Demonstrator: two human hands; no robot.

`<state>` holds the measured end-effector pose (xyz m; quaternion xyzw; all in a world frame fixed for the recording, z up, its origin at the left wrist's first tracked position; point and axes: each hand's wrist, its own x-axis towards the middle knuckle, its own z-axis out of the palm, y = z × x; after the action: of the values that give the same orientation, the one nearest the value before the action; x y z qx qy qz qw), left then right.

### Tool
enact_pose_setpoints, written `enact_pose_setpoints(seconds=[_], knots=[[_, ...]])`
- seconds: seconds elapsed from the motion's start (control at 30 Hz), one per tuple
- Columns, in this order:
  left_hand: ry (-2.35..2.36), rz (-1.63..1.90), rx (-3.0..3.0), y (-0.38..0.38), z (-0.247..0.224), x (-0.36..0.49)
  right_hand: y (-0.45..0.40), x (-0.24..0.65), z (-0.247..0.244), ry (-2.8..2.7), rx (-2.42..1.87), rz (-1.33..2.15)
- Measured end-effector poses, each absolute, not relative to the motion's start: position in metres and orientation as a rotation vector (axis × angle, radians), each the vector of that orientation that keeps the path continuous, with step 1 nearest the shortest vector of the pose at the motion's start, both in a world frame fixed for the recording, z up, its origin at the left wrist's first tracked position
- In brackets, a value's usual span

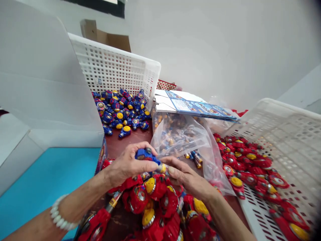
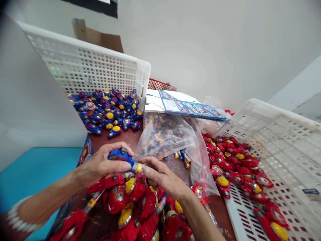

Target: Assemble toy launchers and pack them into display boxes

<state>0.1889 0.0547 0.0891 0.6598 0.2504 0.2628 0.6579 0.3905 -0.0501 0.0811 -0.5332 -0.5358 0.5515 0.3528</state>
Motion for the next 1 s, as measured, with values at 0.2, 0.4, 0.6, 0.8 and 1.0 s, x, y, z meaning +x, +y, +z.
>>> enact_pose_setpoints(seconds=[0.2, 0.4, 0.6, 0.8, 1.0], knots=[[0.614, 0.661, 1.152, 0.062, 0.077, 0.189, -0.043, 0.386, 0.071, -1.38, -1.476, 1.164], [0.541, 0.651, 1.168, 0.067, 0.066, 0.196, -0.03, 0.4, 0.063, -1.184, -1.36, 1.462], [0.555, 0.654, 1.172, 0.08, 0.067, 0.193, -0.018, 0.395, 0.066, -1.198, -1.33, 1.373], [0.927, 0.754, 2.065, 0.122, 0.082, 0.199, 0.019, 0.41, 0.047, -1.249, -1.376, 1.243], [1.67, 0.676, 2.117, 0.199, 0.056, 0.232, 0.041, 0.406, 0.028, -1.55, -1.652, 0.782]])
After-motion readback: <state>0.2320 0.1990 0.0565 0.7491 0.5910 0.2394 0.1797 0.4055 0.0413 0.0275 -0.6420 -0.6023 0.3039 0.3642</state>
